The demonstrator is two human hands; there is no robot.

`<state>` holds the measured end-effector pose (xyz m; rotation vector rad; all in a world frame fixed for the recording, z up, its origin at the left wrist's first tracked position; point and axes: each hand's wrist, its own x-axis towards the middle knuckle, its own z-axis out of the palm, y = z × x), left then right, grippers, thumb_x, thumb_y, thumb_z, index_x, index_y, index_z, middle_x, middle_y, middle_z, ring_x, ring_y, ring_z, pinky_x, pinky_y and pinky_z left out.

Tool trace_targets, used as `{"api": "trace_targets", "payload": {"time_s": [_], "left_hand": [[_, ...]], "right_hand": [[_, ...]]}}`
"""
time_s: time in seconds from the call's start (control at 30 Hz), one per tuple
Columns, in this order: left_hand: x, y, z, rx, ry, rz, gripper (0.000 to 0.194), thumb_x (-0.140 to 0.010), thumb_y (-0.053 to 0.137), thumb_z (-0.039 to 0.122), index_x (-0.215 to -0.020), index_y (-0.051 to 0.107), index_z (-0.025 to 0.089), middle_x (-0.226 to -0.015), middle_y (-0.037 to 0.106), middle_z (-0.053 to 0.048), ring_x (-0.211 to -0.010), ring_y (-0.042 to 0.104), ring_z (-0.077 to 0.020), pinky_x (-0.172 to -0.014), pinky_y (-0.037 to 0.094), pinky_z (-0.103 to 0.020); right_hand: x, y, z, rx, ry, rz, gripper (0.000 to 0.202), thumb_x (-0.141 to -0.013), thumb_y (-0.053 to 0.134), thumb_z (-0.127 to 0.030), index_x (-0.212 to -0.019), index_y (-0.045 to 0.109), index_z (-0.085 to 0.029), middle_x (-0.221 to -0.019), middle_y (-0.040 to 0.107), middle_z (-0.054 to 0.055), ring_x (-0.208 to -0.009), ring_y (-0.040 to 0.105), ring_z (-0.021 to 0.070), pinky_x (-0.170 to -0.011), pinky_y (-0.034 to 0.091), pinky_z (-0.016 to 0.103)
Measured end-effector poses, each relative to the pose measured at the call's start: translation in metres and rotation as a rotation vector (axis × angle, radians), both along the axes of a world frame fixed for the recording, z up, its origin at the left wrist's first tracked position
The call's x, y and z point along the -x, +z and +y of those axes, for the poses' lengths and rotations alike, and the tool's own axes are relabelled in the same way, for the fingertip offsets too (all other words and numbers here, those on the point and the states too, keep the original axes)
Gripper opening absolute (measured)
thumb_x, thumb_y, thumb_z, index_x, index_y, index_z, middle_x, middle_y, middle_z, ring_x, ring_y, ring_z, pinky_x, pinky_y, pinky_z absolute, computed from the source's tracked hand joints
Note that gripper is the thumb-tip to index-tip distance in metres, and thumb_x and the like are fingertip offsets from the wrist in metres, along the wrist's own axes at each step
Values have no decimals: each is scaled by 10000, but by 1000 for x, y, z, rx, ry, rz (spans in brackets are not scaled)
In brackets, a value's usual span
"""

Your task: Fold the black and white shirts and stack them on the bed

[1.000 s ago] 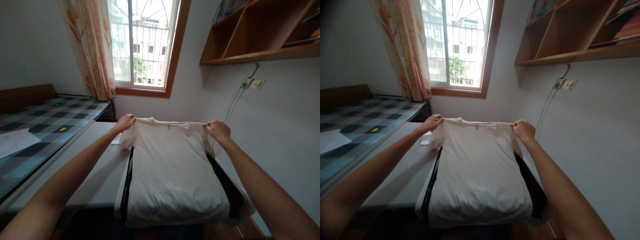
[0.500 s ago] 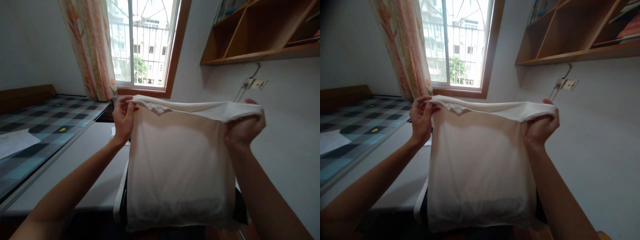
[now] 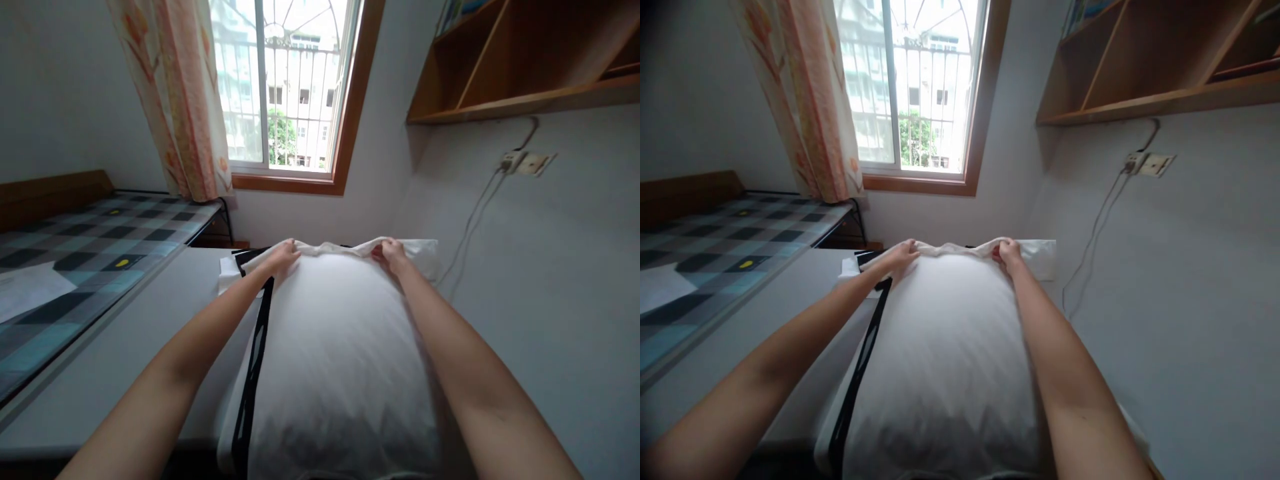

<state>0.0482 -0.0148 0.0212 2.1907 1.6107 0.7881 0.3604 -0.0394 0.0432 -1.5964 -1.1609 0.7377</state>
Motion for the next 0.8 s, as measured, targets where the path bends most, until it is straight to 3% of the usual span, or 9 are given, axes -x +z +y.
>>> {"api": "trace_targets", "payload": {"time_s": [0.1, 0.2, 0.3, 0.5, 0.6, 0.67, 0.73, 0.8], "left_hand": [[3, -37, 9, 64, 35, 15, 267, -779, 626, 181, -1037, 662, 122, -995, 735, -115, -903, 687, -213, -800, 500, -263], [7, -55, 19, 46, 108, -21, 322, -812, 563, 160, -1124, 636, 141, -1077, 726, -111, -956, 683, -192, -819, 489, -252], [8, -57, 31, 20, 185, -65, 358, -834, 544, 188, -1181, 618, 147, -1119, 717, -125, -1008, 680, -202, -825, 489, -257], [10, -41, 51, -56, 344, -167, 374, -829, 568, 248, -1189, 643, 176, -1108, 724, -133, -1054, 668, -249, -845, 482, -297], [10, -40, 57, 4, 336, -114, 433, -798, 599, 232, -1226, 617, 175, -1100, 721, -132, -1054, 662, -263, -827, 475, -296], [7, -44, 58, 57, 287, -21, 576, -765, 614, 178, -1334, 528, 159, -1089, 713, -135, -1038, 657, -267, -819, 469, -299], [3, -51, 56, 19, 227, 97, 673, -757, 596, 122, -1411, 439, 152, -1125, 679, -147, -1054, 631, -271, -854, 457, -323], [-4, -56, 52, -102, 155, 210, 597, -783, 553, 91, -1369, 484, 181, -1178, 624, -148, -1102, 579, -270, -920, 430, -355]], "right_hand": [[-4, -37, -4, 135, -80, 111, 247, -926, 375, -258, -1075, 560, -193, -679, 660, 39, -578, 663, 176, -573, 582, 313], [-14, -49, -4, 208, -86, 319, 202, -913, 379, -200, -971, 573, -186, -701, 686, 49, -610, 687, 167, -627, 588, 308], [-23, -48, 6, 200, -102, 536, 220, -891, 366, -120, -829, 566, -186, -666, 681, 40, -591, 674, 144, -650, 576, 281], [-20, -40, 48, 14, -158, 593, 229, -878, 359, -97, -788, 544, -196, -642, 658, 6, -565, 634, 114, -633, 562, 237], [-11, -43, 67, -55, -122, 575, 198, -913, 378, -168, -925, 574, -196, -790, 693, 41, -666, 663, 127, -663, 573, 249], [-4, -51, 74, -39, -50, 528, 223, -925, 420, -217, -1104, 553, -217, -975, 696, 68, -776, 681, 133, -703, 577, 261], [2, -62, 78, 29, -4, 455, 386, -904, 500, -249, -1286, 457, -284, -1149, 655, 72, -878, 678, 132, -738, 576, 266], [6, -74, 80, 70, 5, 363, 554, -871, 561, -247, -1381, 367, -346, -1244, 613, 56, -966, 661, 125, -773, 567, 255]]}}
